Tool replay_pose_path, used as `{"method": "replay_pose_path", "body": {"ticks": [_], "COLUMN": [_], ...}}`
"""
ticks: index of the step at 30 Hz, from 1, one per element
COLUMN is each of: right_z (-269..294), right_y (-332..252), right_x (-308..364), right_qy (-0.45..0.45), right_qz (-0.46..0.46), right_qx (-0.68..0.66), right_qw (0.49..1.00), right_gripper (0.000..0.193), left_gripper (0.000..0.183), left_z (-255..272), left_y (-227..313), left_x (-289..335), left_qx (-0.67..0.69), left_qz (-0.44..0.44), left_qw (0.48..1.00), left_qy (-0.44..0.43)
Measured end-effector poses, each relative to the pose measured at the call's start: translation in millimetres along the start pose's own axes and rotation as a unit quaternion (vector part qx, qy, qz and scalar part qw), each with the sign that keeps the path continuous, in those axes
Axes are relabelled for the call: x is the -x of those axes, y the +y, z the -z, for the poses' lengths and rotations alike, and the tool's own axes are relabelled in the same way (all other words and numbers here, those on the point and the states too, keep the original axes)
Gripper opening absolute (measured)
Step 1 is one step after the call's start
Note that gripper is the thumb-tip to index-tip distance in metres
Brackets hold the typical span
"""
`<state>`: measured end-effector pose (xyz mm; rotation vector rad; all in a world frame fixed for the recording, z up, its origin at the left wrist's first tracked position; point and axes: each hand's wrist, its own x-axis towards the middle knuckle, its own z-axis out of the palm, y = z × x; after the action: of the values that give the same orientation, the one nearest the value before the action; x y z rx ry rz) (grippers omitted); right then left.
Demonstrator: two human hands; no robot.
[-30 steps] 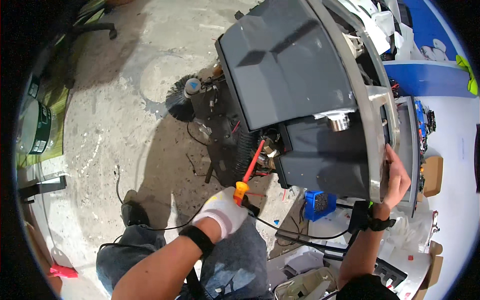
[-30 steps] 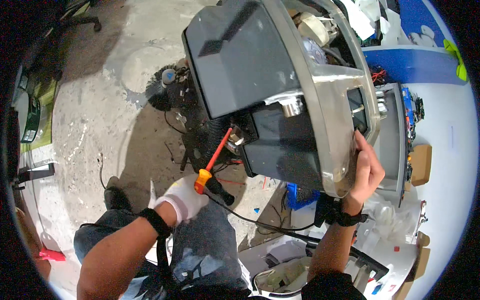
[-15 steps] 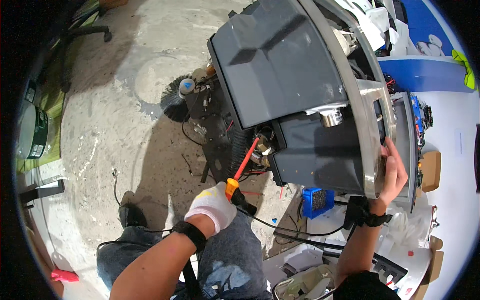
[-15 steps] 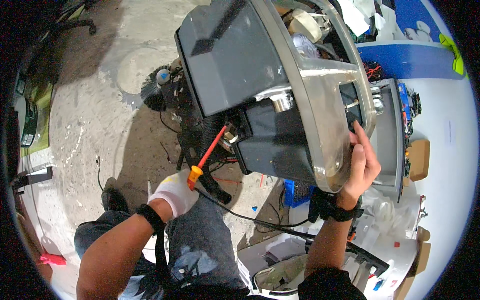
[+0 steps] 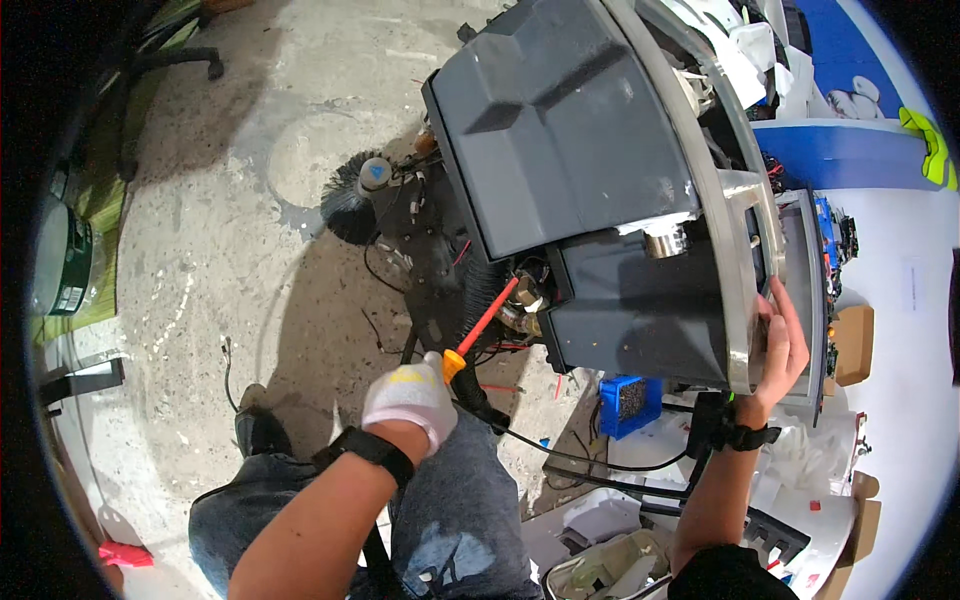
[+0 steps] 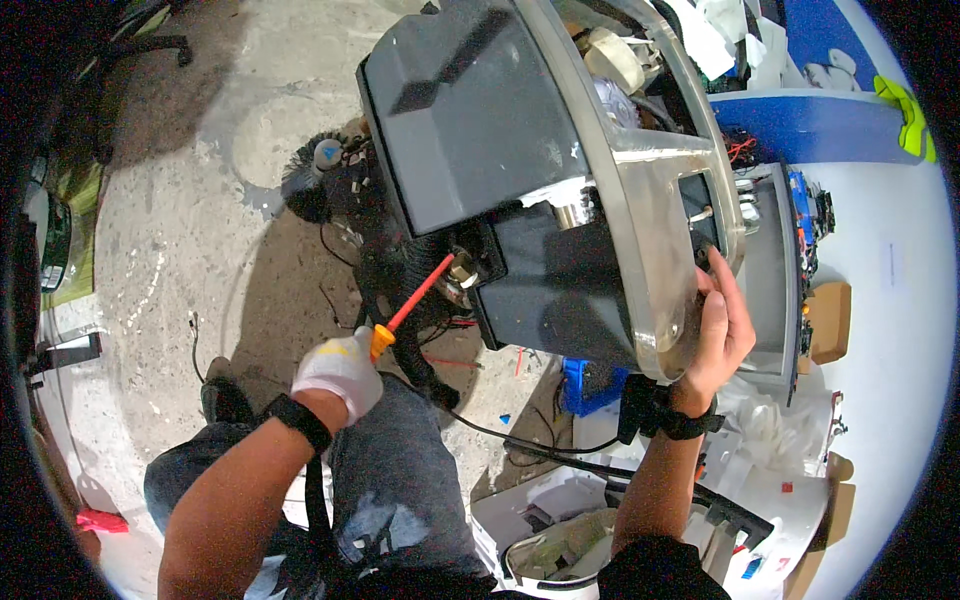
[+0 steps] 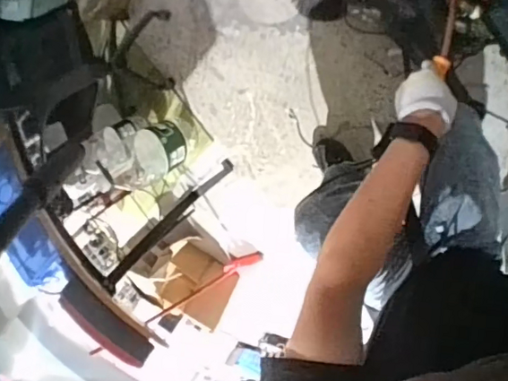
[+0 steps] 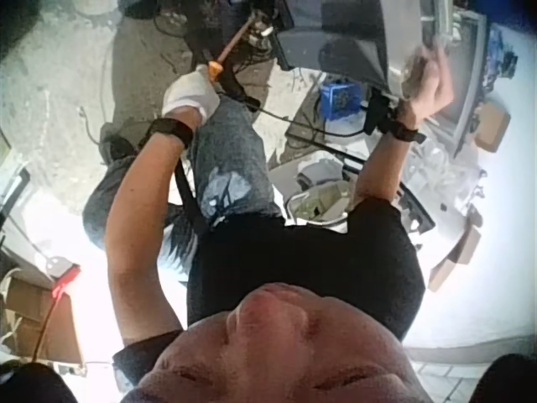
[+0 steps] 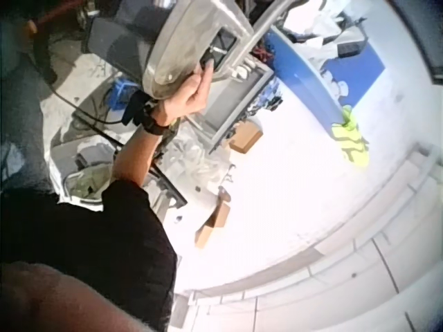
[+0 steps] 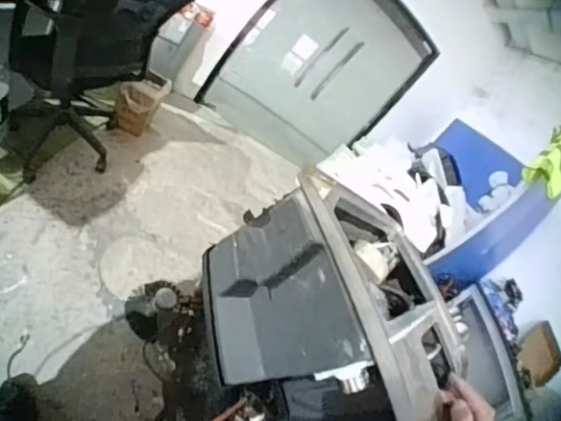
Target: The person is using a screwdriver to remove a screw and inspect the internal components of an industrial cleaning machine.
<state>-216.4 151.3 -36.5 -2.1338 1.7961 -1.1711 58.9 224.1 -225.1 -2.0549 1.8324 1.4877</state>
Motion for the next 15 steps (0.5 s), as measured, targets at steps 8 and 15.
{"method": "replay_pose_path", "body": {"ticks": [8,15], "right_z": [4.2,0.9], "right_y": [2.2,0.5], "right_x": [-0.9,0.6], "right_qy": [0.001,0.012], "right_qz": [0.001,-0.028], "right_qx": [-0.019,-0.011], "right_qw": [1.000,0.999], "right_gripper": [0.040,0.039], "left_gripper": [0.034,0.037], "left_z": [-1.9,8.0], "left_y": [16.5,0.5], "left_x": [-1.9,-8.2], "left_qx": [0.020,-0.032], "left_qz": [-0.016,0.004], "left_qw": [0.998,0.999], "left_qy": [-0.062,-0.043]}}
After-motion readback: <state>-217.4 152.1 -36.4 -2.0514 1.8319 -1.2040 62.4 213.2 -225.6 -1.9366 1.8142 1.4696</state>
